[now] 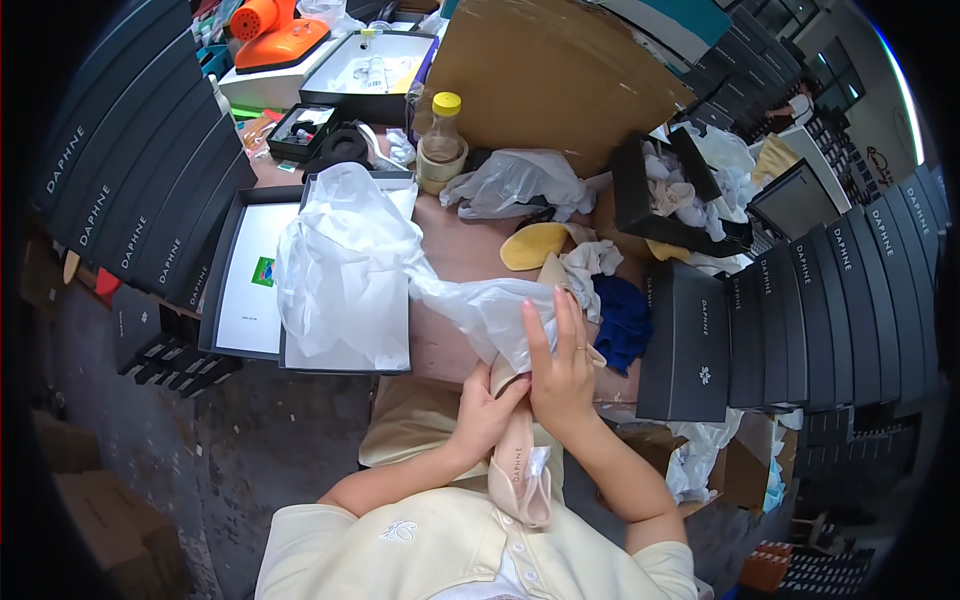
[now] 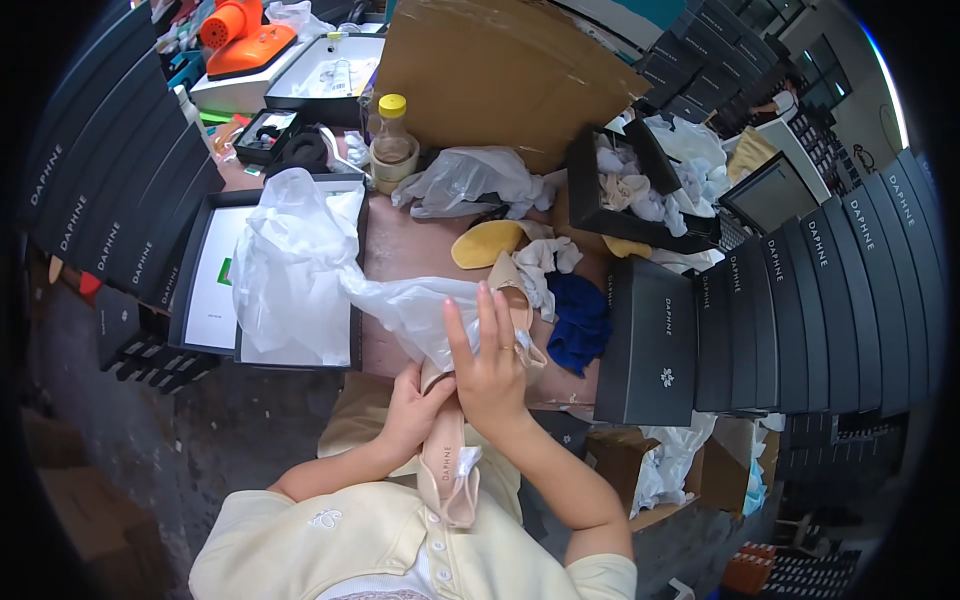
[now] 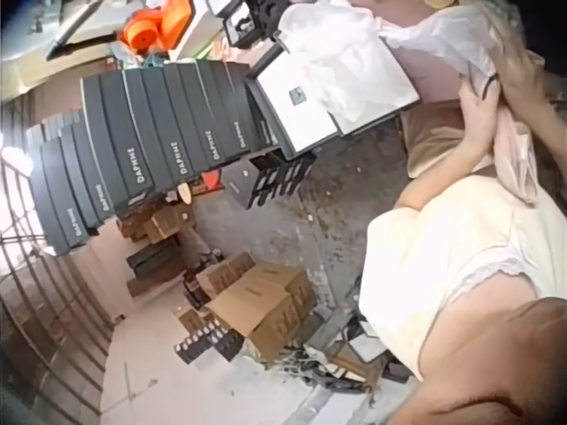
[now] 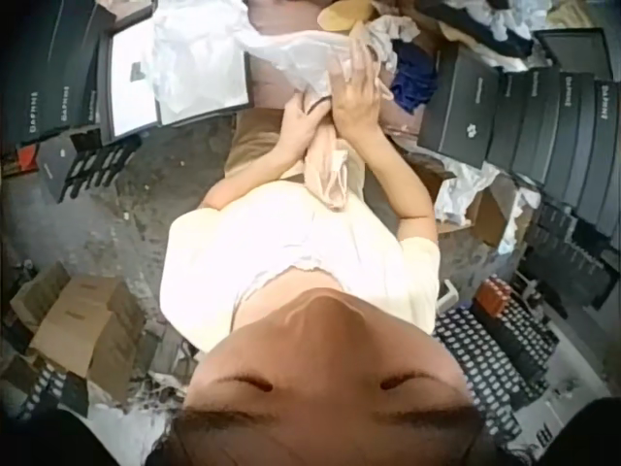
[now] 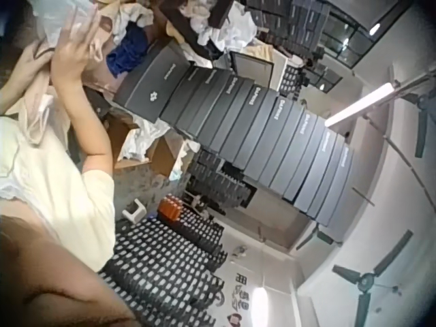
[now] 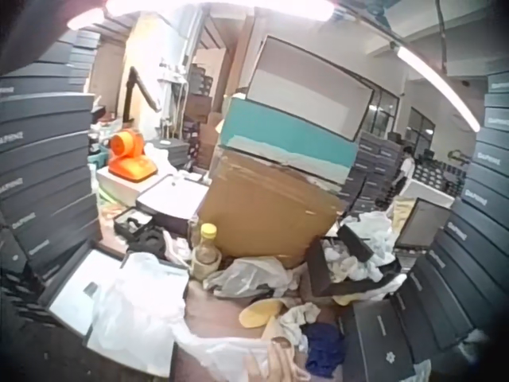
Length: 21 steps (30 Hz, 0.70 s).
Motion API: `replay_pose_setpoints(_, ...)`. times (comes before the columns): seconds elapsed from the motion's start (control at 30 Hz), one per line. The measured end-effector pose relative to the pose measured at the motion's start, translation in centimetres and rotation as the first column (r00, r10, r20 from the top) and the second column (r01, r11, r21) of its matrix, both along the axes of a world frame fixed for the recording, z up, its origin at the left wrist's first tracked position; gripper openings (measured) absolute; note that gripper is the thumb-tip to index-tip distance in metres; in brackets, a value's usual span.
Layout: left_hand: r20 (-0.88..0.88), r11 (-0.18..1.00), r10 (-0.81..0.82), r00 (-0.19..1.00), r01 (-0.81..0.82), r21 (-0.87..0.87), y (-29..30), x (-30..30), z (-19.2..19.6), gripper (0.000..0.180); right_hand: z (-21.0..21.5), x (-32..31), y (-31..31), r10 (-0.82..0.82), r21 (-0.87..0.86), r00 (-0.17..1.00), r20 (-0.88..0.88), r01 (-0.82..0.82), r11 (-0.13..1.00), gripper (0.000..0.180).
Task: Packing a pair of high-heeled shoes into a shoebox with protective tissue paper.
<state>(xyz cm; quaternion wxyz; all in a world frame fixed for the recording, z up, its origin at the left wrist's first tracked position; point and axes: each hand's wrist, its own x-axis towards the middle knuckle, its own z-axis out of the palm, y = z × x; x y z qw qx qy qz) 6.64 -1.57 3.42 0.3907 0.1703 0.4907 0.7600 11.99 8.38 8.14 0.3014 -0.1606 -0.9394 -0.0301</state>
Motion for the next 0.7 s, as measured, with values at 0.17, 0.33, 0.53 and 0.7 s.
replay_pose_setpoints(0.17, 0.125, 0.999, -0.045, 0.991, 0.047, -0.012, 0.4, -0.8, 0.0, 0.039, 1.1, 0.0, -1.0, -0.014, -0.299, 0.996, 0.085, 0.039, 0.953, 0.072)
replay_pose_setpoints(0.33, 0.182, 0.992, -0.118, 0.976, 0.123, -0.021, 0.6, -0.5, -1.4, 0.033, 2.1, 2.1, 1.4, 0.017, -0.495, 0.987, 0.161, 0.066, 0.866, 0.085)
replay_pose_setpoints(0.53, -0.144, 0.974, -0.217, 0.965, 0.204, -0.101, 0.6, -1.3, -0.4, 0.034, 9.7, -1.1, 6.4, 0.375, -0.549, 0.895, 0.242, -0.193, 0.813, 0.114)
replay_pose_setpoints(0.7, 0.251, 0.968, -0.183, 0.951, 0.218, -0.122, 0.4, -2.1, 2.2, 0.029, 7.0, -6.2, 5.9, 0.651, -0.745, 0.647, 0.397, -0.187, 0.64, 0.054)
